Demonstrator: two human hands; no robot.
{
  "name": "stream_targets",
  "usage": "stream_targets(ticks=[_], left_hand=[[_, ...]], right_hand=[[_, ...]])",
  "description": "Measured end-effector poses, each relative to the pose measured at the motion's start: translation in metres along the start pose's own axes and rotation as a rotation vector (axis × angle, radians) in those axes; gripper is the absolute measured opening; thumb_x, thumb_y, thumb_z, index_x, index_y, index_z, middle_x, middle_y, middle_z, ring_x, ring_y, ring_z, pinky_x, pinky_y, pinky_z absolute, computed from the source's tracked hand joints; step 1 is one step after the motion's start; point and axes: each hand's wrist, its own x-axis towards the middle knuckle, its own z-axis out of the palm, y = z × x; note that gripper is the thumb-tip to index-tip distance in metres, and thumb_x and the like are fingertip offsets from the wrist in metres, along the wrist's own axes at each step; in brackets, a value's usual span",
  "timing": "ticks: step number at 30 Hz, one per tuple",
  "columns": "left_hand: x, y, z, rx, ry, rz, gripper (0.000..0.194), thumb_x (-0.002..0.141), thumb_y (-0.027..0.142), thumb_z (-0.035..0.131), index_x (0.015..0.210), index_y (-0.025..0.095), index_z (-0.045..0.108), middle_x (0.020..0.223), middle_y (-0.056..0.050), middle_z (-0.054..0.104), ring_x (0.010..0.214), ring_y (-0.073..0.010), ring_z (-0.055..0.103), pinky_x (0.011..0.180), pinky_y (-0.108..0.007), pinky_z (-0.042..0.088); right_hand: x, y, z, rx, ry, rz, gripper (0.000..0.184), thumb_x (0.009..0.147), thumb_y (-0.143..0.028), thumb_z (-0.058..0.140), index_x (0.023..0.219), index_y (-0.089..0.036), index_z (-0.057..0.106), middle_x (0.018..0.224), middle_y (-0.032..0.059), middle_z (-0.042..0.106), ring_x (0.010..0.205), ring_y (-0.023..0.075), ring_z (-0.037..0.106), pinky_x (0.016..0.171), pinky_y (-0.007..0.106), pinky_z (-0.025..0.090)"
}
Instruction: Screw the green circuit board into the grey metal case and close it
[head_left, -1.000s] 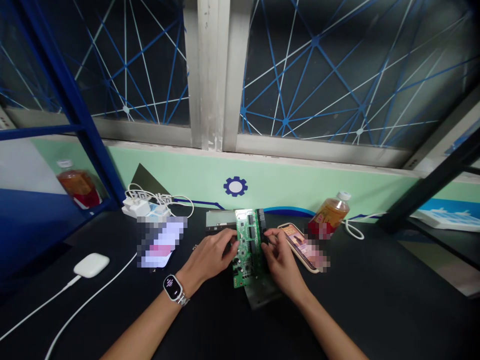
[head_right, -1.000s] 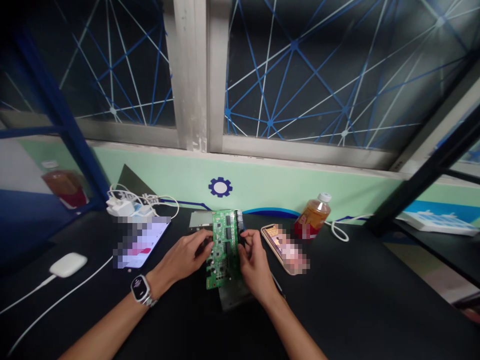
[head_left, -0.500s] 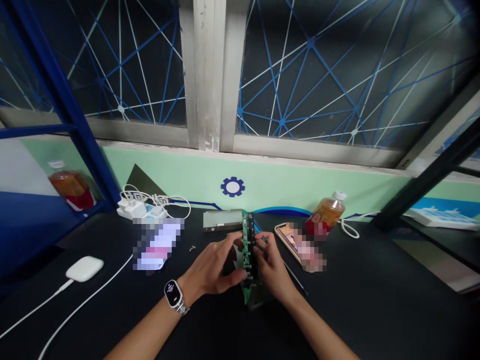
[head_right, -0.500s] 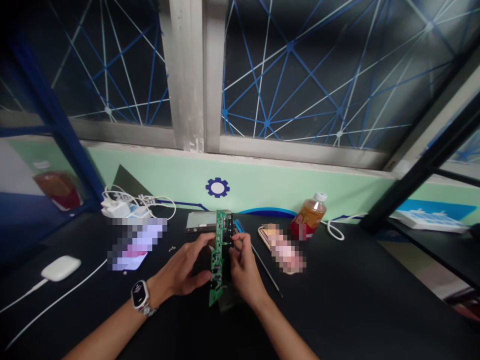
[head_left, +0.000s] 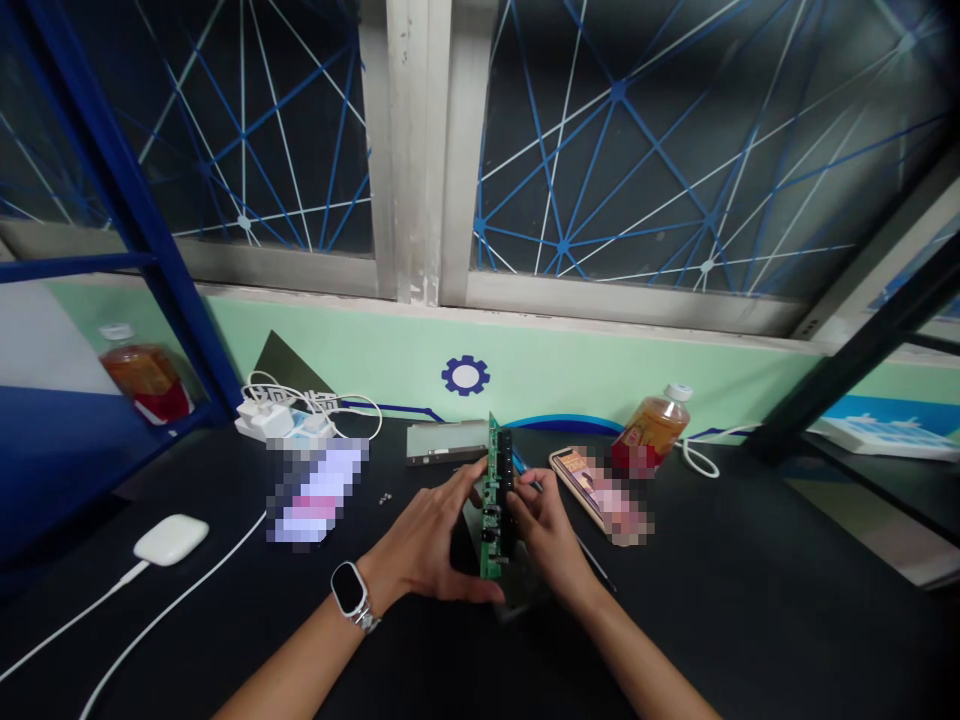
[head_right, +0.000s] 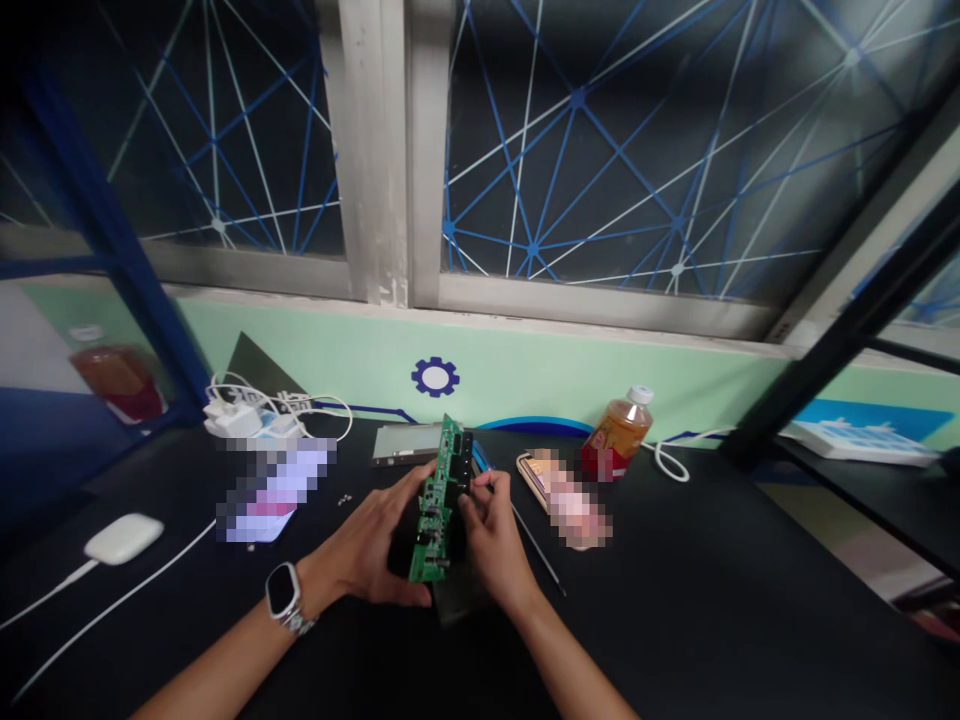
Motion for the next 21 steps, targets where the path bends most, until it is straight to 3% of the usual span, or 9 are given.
stream_targets(ticks=[3, 6, 9, 12, 17, 21], left_hand=[[-0.001, -0.003, -0.004, -0.108, 0.011, 0.028, 0.123, 0.054, 0.076, 0.072, 0.152, 0.02, 0.022, 0.149, -0.02, 0.041, 0.128, -0.0404, 0.047, 0.105, -0.054, 0.039], [-0.001, -0.005, -0.008, -0.339, 0.04, -0.002, 0.113, 0.061, 0.085, 0.057, 0.147, 0.015, 0.035, 0.136, -0.02, 0.054, 0.116, -0.038, 0.055, 0.096, -0.047, 0.045], [0.002, -0.007, -0.007, -0.504, 0.15, -0.214, 0.079, 0.084, 0.075, 0.041, 0.132, 0.013, 0.052, 0.106, -0.013, 0.066, 0.097, -0.0293, 0.061, 0.081, -0.036, 0.048], [0.008, -0.01, -0.004, -0.497, 0.281, -0.389, 0.054, 0.091, 0.061, 0.043, 0.108, 0.014, 0.063, 0.085, -0.005, 0.064, 0.084, -0.0225, 0.058, 0.074, -0.03, 0.044], [0.014, -0.018, 0.0, -0.467, 0.322, -0.503, 0.043, 0.09, 0.057, 0.047, 0.087, 0.017, 0.061, 0.076, -0.001, 0.058, 0.077, -0.0192, 0.053, 0.071, -0.027, 0.041], [0.014, -0.02, 0.009, -0.448, 0.409, -0.524, 0.038, 0.094, 0.053, 0.043, 0.086, 0.019, 0.058, 0.083, -0.002, 0.059, 0.083, -0.0202, 0.054, 0.077, -0.028, 0.041]], right_hand=[[0.0, 0.001, -0.002, -0.012, 0.015, 0.016, 0.036, 0.088, -0.041, 0.063, 0.098, -0.028, 0.031, 0.101, -0.0002, 0.061, 0.066, 0.0105, 0.056, 0.056, 0.02, 0.042], [0.0, 0.004, -0.004, -0.061, 0.034, 0.001, 0.036, 0.088, -0.042, 0.064, 0.099, -0.028, 0.032, 0.101, -0.0003, 0.061, 0.067, 0.0099, 0.054, 0.055, 0.019, 0.041], [0.001, 0.007, -0.005, -0.07, 0.04, -0.01, 0.038, 0.087, -0.042, 0.065, 0.099, -0.028, 0.032, 0.1, -0.0002, 0.06, 0.071, 0.0109, 0.057, 0.057, 0.019, 0.043], [0.001, 0.004, -0.003, -0.076, 0.048, 0.004, 0.039, 0.086, -0.041, 0.067, 0.1, -0.029, 0.033, 0.102, 0.0001, 0.06, 0.068, 0.0099, 0.056, 0.053, 0.017, 0.042], [-0.006, -0.01, 0.002, -0.085, 0.019, 0.038, 0.04, 0.084, -0.037, 0.068, 0.103, -0.03, 0.034, 0.109, 0.0004, 0.054, 0.055, 0.0045, 0.047, 0.043, 0.015, 0.035], [-0.017, -0.021, 0.004, -0.057, -0.127, 0.004, 0.047, 0.086, -0.029, 0.067, 0.12, -0.034, 0.036, 0.133, 0.0064, 0.048, 0.081, 0.0127, 0.059, 0.061, 0.024, 0.051]])
